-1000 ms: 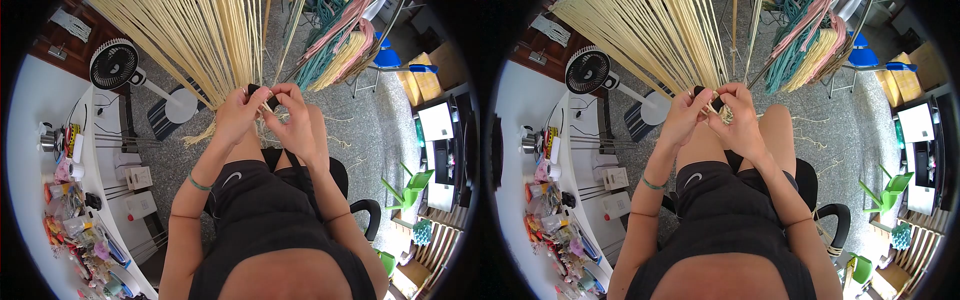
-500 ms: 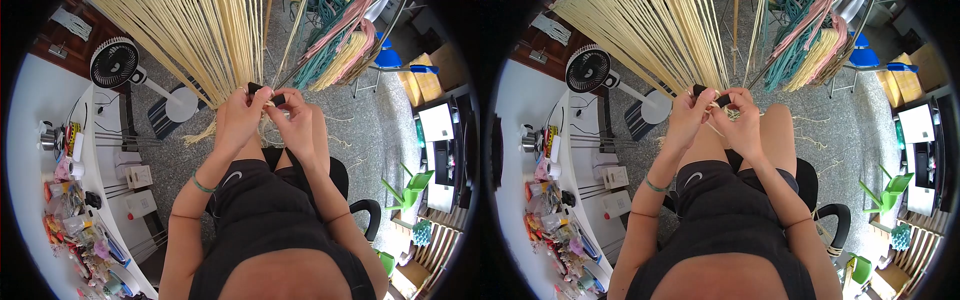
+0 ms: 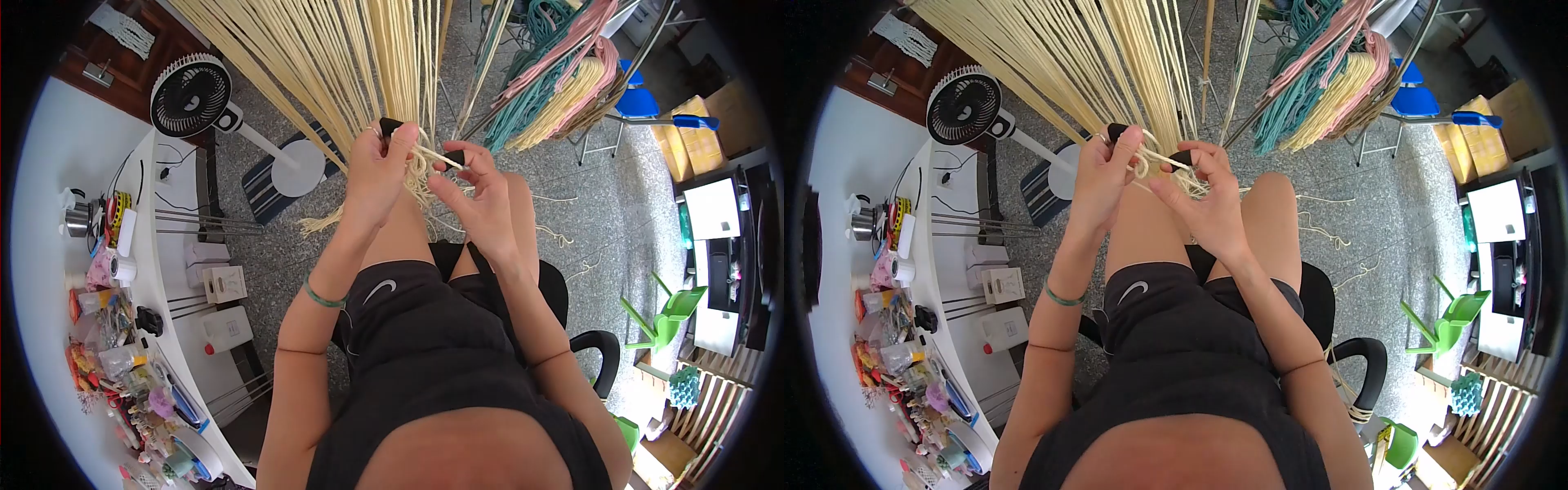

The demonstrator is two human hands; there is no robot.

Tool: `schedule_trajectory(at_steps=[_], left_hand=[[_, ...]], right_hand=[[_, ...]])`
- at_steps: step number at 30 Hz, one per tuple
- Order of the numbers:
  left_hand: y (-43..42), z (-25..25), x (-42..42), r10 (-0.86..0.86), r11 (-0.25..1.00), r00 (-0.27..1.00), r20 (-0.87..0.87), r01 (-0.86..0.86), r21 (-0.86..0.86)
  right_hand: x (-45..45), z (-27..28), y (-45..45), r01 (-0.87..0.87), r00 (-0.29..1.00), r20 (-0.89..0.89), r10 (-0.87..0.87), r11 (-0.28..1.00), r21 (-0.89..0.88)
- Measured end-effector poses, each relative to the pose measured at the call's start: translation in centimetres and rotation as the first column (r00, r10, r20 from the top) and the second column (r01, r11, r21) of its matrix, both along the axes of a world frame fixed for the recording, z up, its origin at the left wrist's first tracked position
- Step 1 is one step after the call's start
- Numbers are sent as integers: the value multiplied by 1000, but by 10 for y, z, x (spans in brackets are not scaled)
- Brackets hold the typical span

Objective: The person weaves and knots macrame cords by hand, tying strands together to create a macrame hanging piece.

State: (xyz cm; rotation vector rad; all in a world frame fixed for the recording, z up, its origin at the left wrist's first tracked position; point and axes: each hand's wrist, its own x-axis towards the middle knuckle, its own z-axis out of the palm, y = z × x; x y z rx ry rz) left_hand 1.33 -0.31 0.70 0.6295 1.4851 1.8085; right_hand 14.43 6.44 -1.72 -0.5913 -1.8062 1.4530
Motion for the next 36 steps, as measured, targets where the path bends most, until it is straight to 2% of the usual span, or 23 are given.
schedule_trajectory(at_steps=[2, 4, 6, 7, 9, 10, 11, 12, 16, 20, 24, 26, 27, 28, 29, 30, 31, 32, 34, 35, 36], left_hand=[[1, -5, 2, 3, 1000, 992, -125, 0, 25], [2, -4, 8, 8, 1000, 989, -146, -4, 23], [2, -1, 13, 10, 1000, 985, -169, -7, 20], [2, -1, 14, 1, 1000, 982, -191, -4, -16], [2, -3, 14, -10, 998, 977, -211, -2, -56], [3, -8, 11, -22, 999, 972, -234, 11, -50], [4, -12, 9, -33, 999, 966, -256, 22, -44], [5, -13, 8, -28, 999, 967, -255, 16, -46], [7, -20, -6, -9, 1000, 986, -167, 11, 13], [6, -26, -29, 60, 997, 980, -190, -69, -42], [9, -45, -55, 171, 982, 967, -189, -182, -43], [9, -49, -65, 221, 972, 954, -201, -231, -30], [7, -50, -70, 253, 961, 946, -204, -270, -62], [4, -51, -74, 272, 955, 941, -200, -290, -66], [3, -51, -79, 291, 952, 939, -185, -303, -42], [1, -52, -85, 307, 949, 936, -170, -315, -18], [-1, -57, -92, 311, 944, 927, -208, -326, -41], [-4, -56, -95, 321, 941, 925, -204, -337, -44], [-8, -48, -97, 335, 918, 914, -229, -371, -140], [-9, -47, -99, 358, 917, 912, -202, -384, -110], [-10, -50, -104, 359, 916, 912, -197, -385, -111]], right_hand=[[-2, 1, -1, -13, 999, -44, 10, 998, -63], [-4, 2, -1, -26, 996, -90, 15, 992, -124], [-4, 2, -1, 19, 1000, 19, -22, 986, 165], [-5, 0, 0, 20, 1000, 19, -23, 986, 164], [-7, -1, 0, -48, 999, -27, 47, 999, -25], [-5, 3, -1, -50, 998, -26, 49, 998, -27], [-2, 9, -2, -143, 986, -120, 112, 944, -296], [1, 15, -3, -248, 963, -225, 146, 810, -532], [21, 19, 9, -356, 927, -275, 255, 829, -432], [68, 29, 40, -331, 942, -136, 306, 913, -237], [124, 53, 65, -202, 977, -91, 193, 973, -108], [164, 57, 87, -50, 978, -209, -10, 959, -279], [196, 51, 107, -72, 877, -441, -192, 854, -516], [206, 66, 108, 3, 785, -483, -387, 782, -623], [211, 81, 110, 130, 708, -430, -561, 701, -701], [251, 73, 136, -531, 721, -693, 27, 664, -526], [233, 94, 118, 144, 610, -410, -678, 603, -785], [277, 79, 139, -288, 780, -575, -246, 675, -680], [306, 74, 154, -268, 759, -587, -283, 685, -677], [323, 73, 160, -280, 759, -590, -276, 680, -678], [341, 74, 168, -174, 771, -530, -353, 684, -709]])
